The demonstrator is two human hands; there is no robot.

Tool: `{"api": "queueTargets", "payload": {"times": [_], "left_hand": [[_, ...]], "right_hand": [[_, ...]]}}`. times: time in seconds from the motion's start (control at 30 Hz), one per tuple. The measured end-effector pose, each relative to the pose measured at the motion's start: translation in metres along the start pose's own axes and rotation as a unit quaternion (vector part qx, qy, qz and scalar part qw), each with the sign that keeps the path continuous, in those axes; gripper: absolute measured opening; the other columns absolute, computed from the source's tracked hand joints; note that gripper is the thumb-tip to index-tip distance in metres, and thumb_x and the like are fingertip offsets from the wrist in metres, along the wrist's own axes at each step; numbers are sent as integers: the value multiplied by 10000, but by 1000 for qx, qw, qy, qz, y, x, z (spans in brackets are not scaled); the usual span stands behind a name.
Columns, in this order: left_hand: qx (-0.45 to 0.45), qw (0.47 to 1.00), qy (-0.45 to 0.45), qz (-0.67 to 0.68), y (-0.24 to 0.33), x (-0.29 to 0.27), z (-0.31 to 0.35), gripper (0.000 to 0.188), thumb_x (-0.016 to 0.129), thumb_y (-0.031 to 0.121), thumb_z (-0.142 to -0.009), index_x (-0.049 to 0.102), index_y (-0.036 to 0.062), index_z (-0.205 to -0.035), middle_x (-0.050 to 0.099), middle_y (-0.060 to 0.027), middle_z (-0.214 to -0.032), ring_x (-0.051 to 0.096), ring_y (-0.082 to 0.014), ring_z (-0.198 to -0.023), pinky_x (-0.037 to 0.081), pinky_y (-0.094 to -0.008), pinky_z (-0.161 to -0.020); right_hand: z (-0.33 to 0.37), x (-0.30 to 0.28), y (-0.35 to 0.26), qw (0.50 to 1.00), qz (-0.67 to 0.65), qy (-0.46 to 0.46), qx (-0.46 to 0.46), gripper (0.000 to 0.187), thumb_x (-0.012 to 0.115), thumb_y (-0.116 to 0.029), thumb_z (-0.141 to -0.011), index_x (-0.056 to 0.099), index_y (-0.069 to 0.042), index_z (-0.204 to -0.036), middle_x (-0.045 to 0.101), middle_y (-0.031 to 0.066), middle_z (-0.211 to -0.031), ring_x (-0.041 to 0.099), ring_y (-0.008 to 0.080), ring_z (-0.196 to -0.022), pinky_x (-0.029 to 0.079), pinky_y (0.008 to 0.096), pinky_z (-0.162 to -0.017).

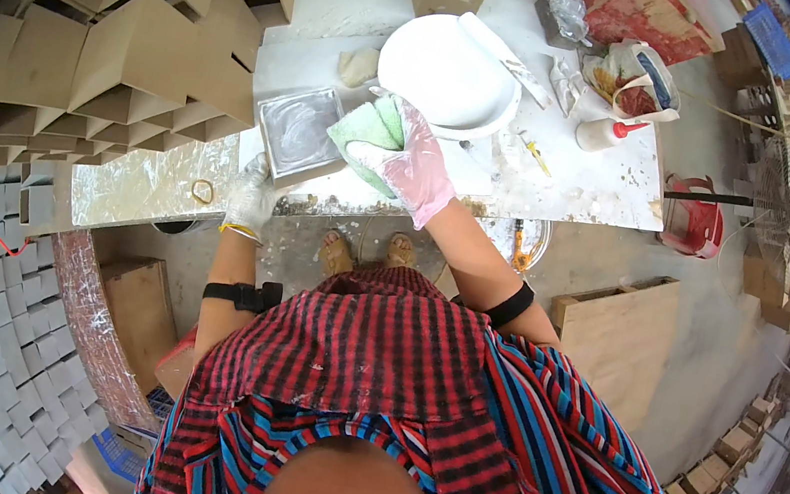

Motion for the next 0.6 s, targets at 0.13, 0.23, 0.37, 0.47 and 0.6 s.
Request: {"api": "queueTargets", "payload": {"times": [0.13,0.23,0.37,0.47,0.6], "left_hand": [[61,900,215,-374,43,-48,32,356,573,192,-886,521,-9,-1175,567,-164,-1152,576,-217,-1004,452,-333,-872],[219,716,264,-609,98,46,109,404,619,148,-842,506,0,-1201,599,-141,-1085,573,-193,-983,437,-293,-861],[206,871,70,-441,104,129,150,471,624,115,-839,446,10,-1262,580,-107,-1059,591,-161,-896,483,-274,-772],[16,987,-35,-158,71,170,137,524,618,133,-848,389,40,-1310,563,-72,-1080,561,-121,-899,469,-229,-756],[145,973,12,-178,86,170,125,463,600,116,-848,437,54,-1276,551,-35,-1077,540,-102,-897,455,-218,-757]], "right_hand": [[-6,8,12,999,38,17,-33,733,757,-98,-673,396,-49,-1309,512,91,-1183,499,179,-1087,396,303,-944],[-11,15,8,990,127,11,-58,762,744,-84,-680,364,-44,-1339,485,105,-1237,476,183,-1116,373,308,-969],[1,47,-43,965,227,-60,-119,791,751,-117,-660,361,-57,-1346,478,133,-1242,461,203,-1136,365,323,-979],[19,77,-71,928,307,-116,-175,868,751,-142,-657,285,-75,-1386,492,149,-1216,470,265,-1111,363,362,-969],[23,87,-94,955,97,-213,-182,947,742,-150,-667,180,-89,-1427,520,166,-1186,442,315,-1155,345,382,-985]]}}
Point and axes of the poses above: each hand's wrist, its own z-axis away from the middle knuckle, its own x-axis out of the palm, y = z × x, the point moved 8 cm from there along -z, towards the middle knuckle
